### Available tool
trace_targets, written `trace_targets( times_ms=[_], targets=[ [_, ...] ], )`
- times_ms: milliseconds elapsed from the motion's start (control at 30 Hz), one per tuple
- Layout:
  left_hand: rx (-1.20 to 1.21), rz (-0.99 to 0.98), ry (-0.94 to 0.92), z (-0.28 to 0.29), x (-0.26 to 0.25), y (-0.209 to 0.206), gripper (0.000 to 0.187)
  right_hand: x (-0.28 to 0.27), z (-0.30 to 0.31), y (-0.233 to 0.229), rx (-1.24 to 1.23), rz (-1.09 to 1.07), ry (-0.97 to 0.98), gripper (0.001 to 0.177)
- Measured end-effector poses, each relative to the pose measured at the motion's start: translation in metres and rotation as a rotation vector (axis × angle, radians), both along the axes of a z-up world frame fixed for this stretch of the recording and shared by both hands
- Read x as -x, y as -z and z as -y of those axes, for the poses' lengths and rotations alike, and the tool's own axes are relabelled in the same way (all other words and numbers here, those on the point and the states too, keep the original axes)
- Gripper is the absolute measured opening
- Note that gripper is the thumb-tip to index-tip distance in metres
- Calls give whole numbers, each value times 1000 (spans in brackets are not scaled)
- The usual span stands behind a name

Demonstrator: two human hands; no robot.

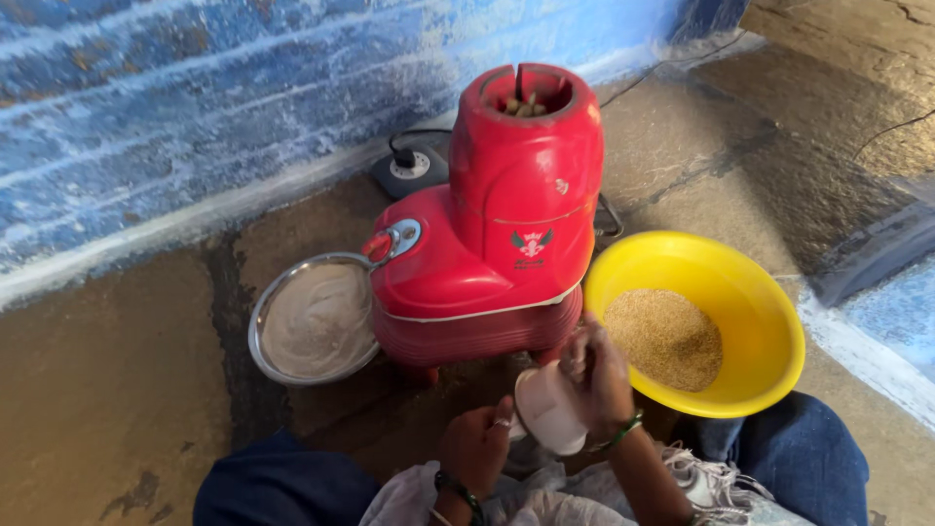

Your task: The person operates a red electric blender to grind grains. They repeatedly add grains from a yellow bowl into the blender jar, secure the lid, run the blender, then remove the lid and scrape the ground powder into a metal bowl. The process is repeated multiple times.

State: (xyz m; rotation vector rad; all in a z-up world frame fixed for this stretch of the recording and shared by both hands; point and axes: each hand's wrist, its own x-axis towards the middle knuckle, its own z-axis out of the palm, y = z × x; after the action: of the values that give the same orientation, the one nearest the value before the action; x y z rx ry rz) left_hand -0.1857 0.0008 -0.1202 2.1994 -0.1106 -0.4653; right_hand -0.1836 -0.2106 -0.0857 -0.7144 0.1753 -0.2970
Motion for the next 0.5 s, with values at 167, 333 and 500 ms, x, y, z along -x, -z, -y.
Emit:
trace_targets(
  times_ms=[167,333,500],
  targets=[
    [-3,190,-111,13,-2,-21,61,-1,1,-15,54,-121,59,44],
    [259,98,-171,10,1,19,59,1,7,-20,165,-117,79,46],
    [389,48,-175,16,-4,58,49,1,1,-20,336,-83,99,48]
  ],
)
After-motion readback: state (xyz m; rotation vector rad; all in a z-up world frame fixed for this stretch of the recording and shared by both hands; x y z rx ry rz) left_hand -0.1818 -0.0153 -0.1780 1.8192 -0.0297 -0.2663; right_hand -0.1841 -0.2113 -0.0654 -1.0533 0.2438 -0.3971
